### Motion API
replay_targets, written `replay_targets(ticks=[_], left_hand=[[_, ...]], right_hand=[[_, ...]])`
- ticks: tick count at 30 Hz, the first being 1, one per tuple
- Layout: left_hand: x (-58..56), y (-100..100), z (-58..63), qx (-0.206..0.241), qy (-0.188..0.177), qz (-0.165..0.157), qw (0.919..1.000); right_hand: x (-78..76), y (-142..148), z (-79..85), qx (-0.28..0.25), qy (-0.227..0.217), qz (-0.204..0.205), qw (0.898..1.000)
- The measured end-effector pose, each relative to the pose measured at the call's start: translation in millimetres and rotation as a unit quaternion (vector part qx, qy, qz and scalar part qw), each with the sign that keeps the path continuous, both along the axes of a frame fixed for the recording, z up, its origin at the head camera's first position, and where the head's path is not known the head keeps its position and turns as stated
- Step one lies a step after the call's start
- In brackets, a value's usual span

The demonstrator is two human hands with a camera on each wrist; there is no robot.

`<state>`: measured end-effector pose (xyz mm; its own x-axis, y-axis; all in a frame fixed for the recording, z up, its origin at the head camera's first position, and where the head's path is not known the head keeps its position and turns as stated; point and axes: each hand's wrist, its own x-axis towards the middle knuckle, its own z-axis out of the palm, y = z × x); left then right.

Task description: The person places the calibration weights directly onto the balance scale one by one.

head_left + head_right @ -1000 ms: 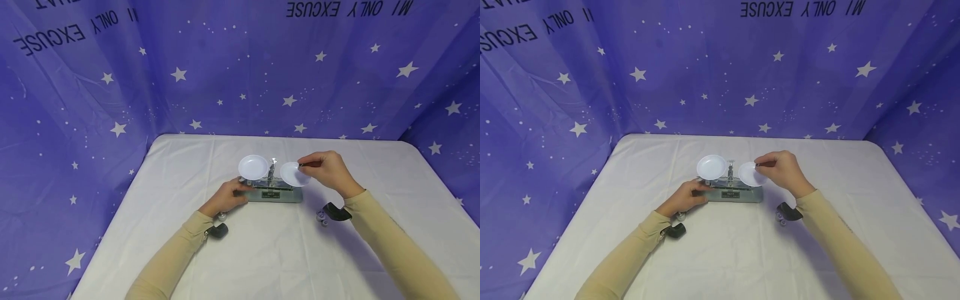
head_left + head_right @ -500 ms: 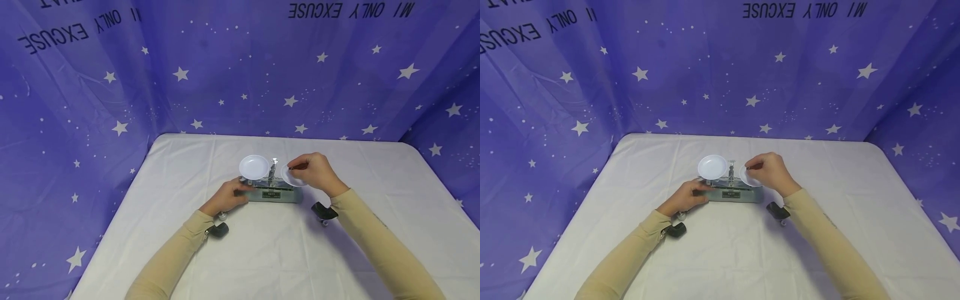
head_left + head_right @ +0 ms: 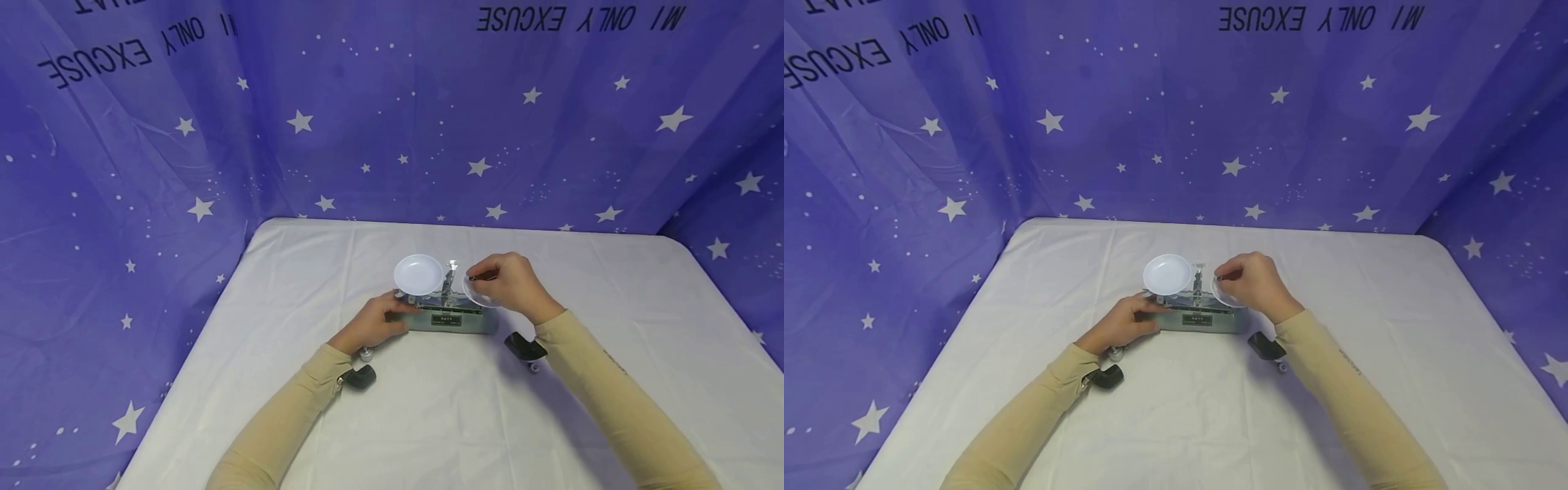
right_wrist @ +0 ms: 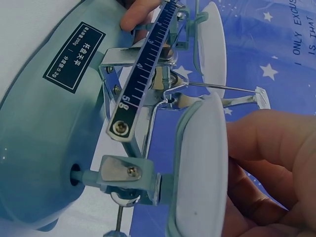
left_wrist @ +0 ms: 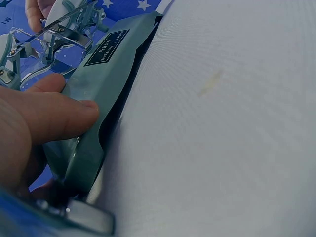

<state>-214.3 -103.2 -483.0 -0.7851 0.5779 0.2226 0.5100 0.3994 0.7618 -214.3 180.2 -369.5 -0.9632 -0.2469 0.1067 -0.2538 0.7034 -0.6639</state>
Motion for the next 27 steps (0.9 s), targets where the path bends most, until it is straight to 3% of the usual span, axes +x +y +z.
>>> replay_targets(ticks=[27], left_hand=[[-0.3,0.0,0.3,0.001,-0.002,-0.002,1.0000]], right_hand=[[1.6,-2.5,-3.4,0.004,-0.016,0.011,1.000]])
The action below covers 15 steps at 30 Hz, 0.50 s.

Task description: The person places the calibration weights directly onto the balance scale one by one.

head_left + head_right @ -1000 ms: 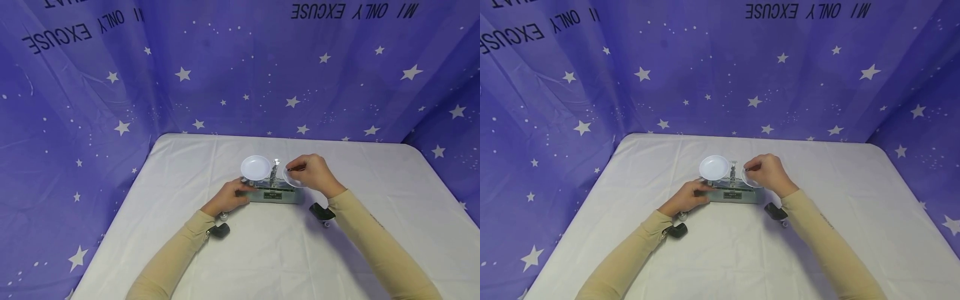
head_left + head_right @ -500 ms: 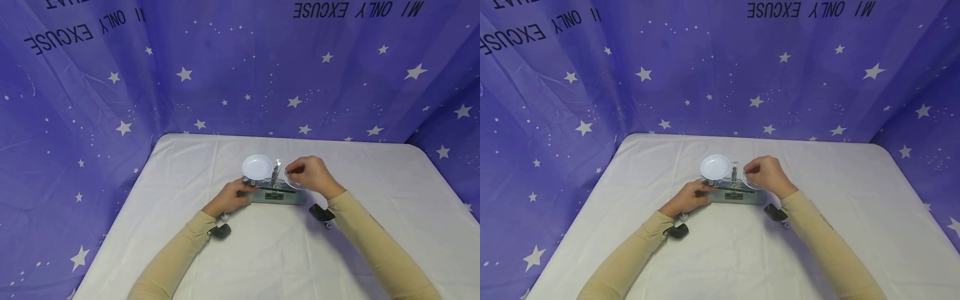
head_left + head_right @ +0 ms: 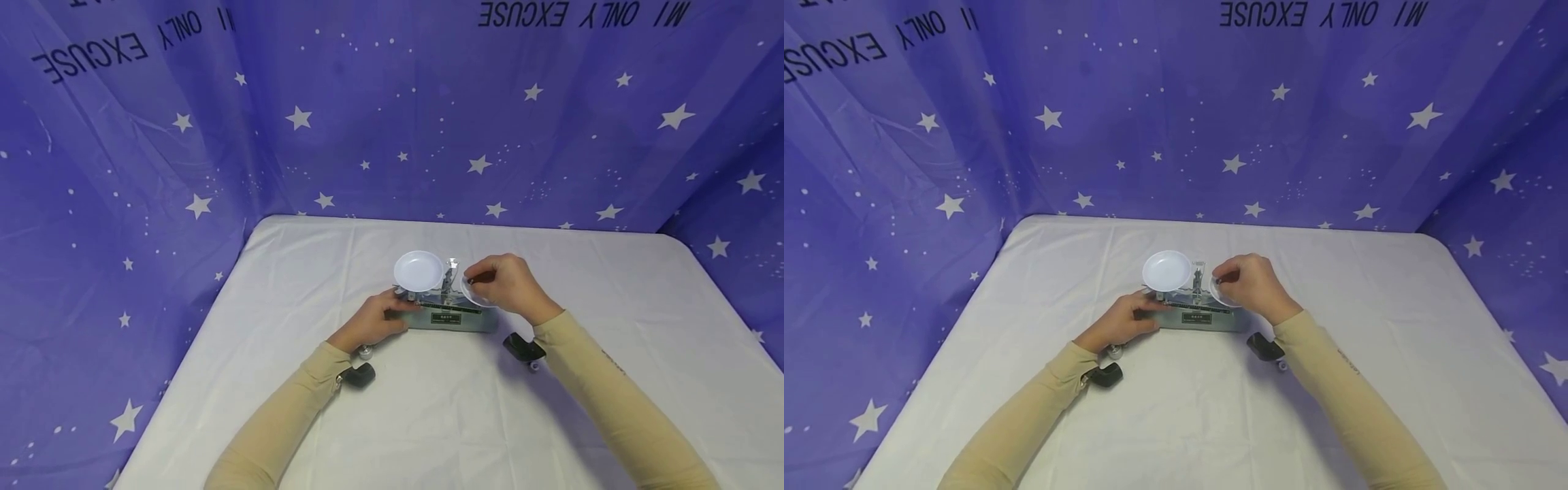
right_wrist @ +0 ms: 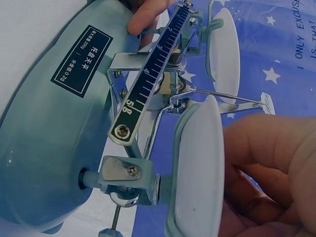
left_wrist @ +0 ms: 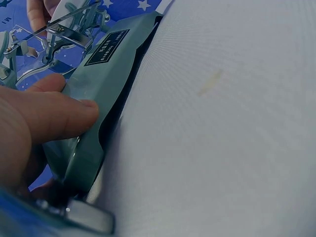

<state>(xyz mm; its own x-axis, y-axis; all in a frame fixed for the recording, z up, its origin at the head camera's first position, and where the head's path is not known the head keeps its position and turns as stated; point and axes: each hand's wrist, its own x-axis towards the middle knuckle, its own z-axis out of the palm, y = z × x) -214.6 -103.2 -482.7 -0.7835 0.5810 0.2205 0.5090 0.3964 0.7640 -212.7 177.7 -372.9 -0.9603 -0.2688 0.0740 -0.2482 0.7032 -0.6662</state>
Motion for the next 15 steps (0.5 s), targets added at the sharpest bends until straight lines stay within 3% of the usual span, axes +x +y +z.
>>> replay_targets(ticks=[15], left_hand=[[1.2,-1,3.0,0.000,-0.006,-0.002,1.0000]], right_hand=[[10.7,17,5.9,-0.005,0.021,-0.017,1.000]])
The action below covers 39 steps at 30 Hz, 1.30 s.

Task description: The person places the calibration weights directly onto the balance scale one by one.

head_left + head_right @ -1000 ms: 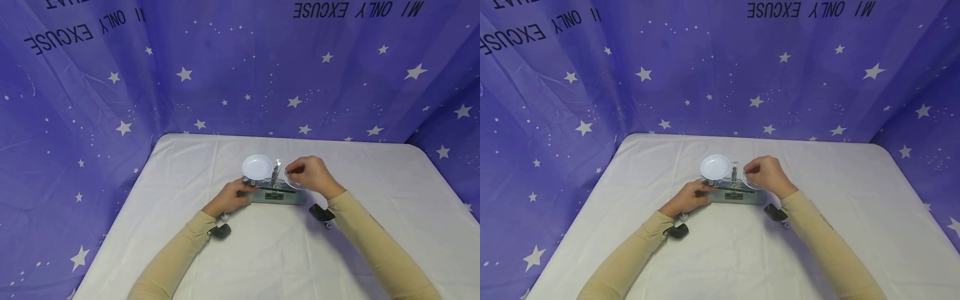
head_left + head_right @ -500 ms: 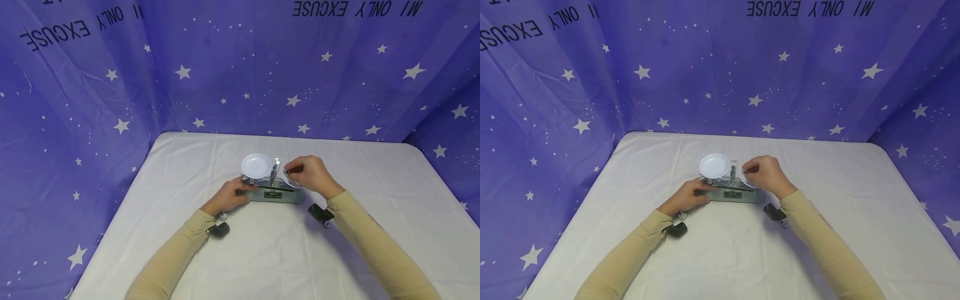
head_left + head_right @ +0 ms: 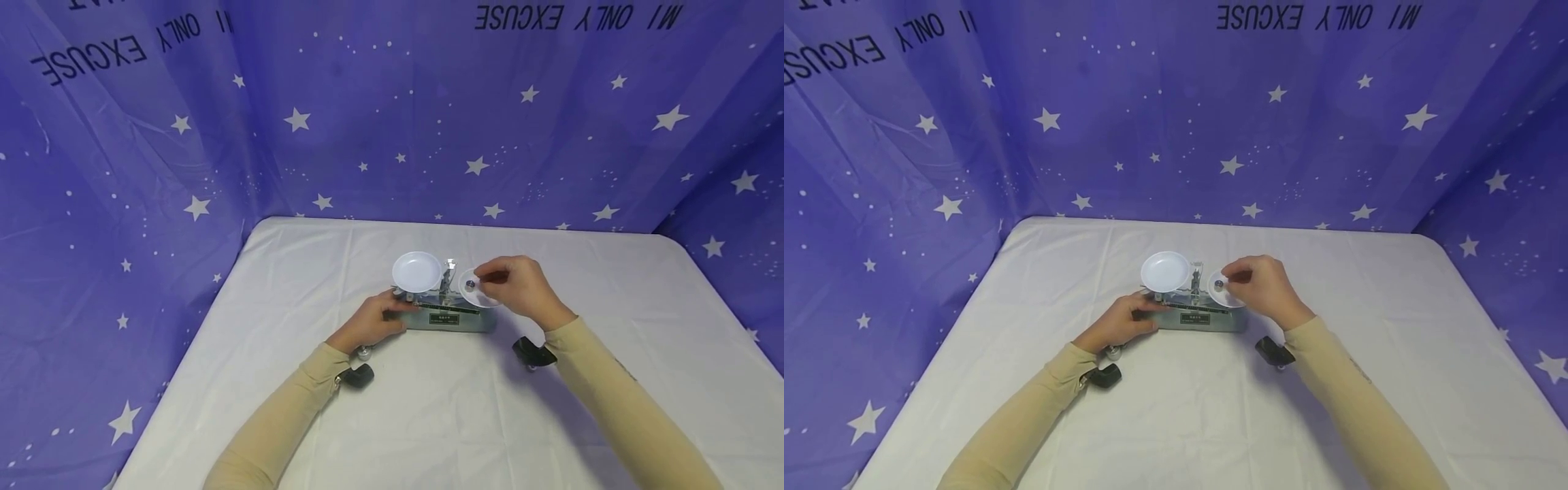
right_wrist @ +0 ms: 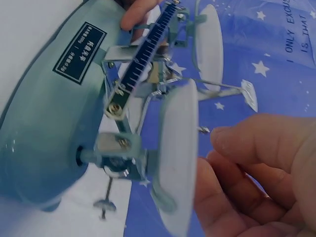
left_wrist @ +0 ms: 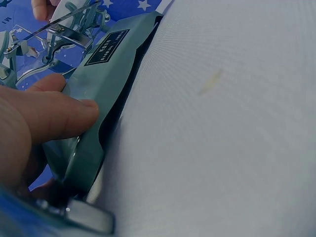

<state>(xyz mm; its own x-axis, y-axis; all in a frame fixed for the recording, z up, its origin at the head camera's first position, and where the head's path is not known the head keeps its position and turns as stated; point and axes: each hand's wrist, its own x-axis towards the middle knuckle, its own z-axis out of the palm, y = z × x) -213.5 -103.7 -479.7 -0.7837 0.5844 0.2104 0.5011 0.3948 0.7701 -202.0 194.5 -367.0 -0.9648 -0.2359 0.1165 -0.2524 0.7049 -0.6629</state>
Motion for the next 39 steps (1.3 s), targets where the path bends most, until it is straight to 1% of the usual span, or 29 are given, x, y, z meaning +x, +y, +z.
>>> replay_targets(ticks=[3,7,11,17,24,28,32,39], left_hand=[[-0.1,0,-2.0,-0.002,0.003,0.002,1.0000],[-0.8,-1,-2.1,-0.006,0.005,0.006,0.9999],[-1.2,-1,-0.6,-0.008,-0.004,0.006,0.9999],[-2.1,0,-2.4,-0.008,-0.004,0.005,0.9999],[-2.4,0,-2.9,-0.003,0.004,0.003,1.0000],[-2.9,1,-2.8,-0.005,0.005,0.005,1.0000],[-3.5,0,-2.7,-0.005,0.002,0.009,0.9999],[-3.3,1,-1.5,-0.007,-0.001,0.006,1.0000]], right_hand=[[6.1,10,2.8,-0.009,0.012,-0.009,1.000],[18.2,27,9.0,-0.019,0.022,-0.035,0.999],[33.3,50,10.8,-0.007,0.032,-0.065,0.997],[56.5,88,-1.5,0.002,0.036,-0.092,0.995],[80.7,118,-16.1,0.020,0.014,-0.118,0.993],[88.1,127,-24.5,0.013,-0.004,-0.128,0.992],[91.9,130,-30.4,0.003,-0.014,-0.135,0.991],[93.8,131,-39.6,-0.019,-0.030,-0.127,0.991]])
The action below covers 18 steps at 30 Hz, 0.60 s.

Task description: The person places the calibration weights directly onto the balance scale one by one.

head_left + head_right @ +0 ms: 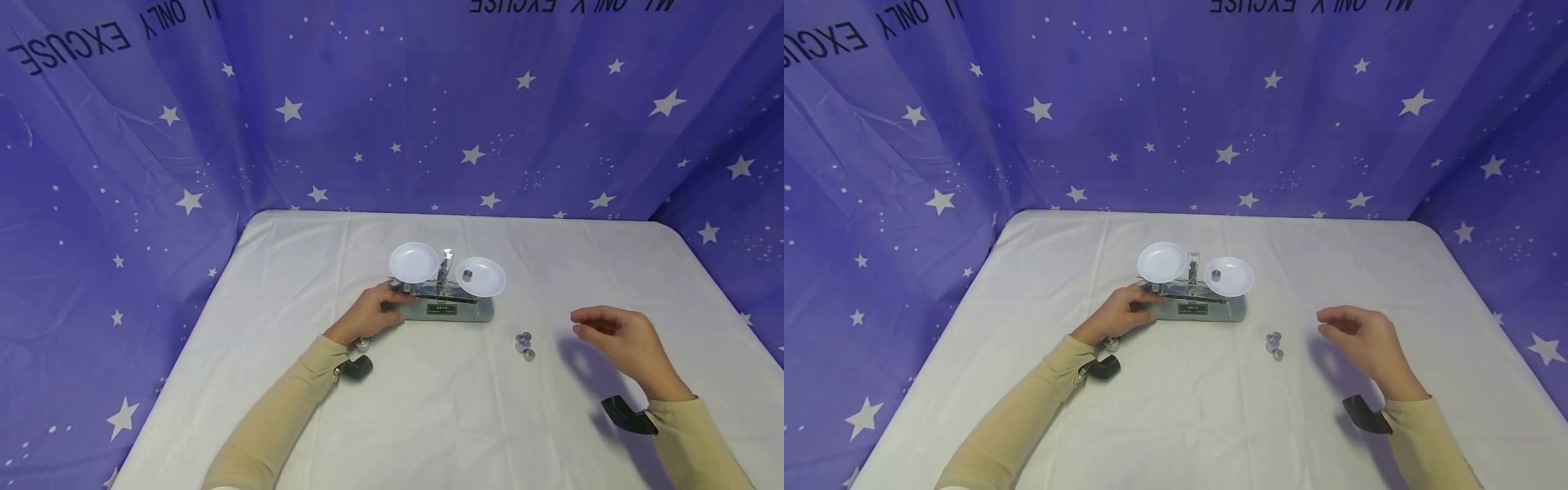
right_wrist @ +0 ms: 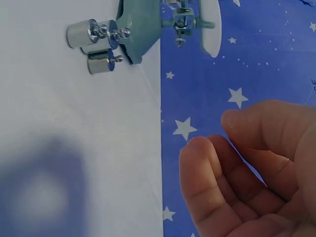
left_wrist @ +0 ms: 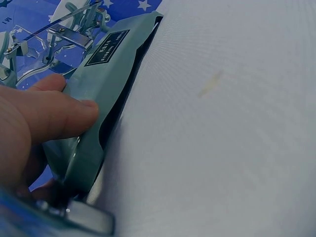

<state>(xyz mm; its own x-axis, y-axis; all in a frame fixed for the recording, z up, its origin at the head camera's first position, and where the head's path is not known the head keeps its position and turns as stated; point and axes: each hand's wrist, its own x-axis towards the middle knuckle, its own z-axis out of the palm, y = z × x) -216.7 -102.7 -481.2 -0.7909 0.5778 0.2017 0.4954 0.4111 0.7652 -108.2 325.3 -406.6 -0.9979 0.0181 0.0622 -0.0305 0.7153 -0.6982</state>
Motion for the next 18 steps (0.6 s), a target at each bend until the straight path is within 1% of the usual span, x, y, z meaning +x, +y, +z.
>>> replay_targets(ticks=[7,9,12,18], left_hand=[[-0.8,0,0.2,0.001,0.004,-0.001,1.0000],[-0.9,0,0.3,0.003,-0.003,-0.001,1.0000],[-0.8,0,0.1,0.003,-0.004,-0.004,1.0000],[-0.1,0,-0.8,0.000,-0.002,-0.004,1.0000]], right_hand=[[-6.3,-9,-13.9,0.007,0.007,0.026,1.000],[-8.4,-12,-18.5,0.011,0.011,0.038,0.999],[-11.6,-16,-25.0,0.011,0.014,0.053,0.998],[-17.2,-25,-35.5,0.003,-0.002,0.083,0.997]])
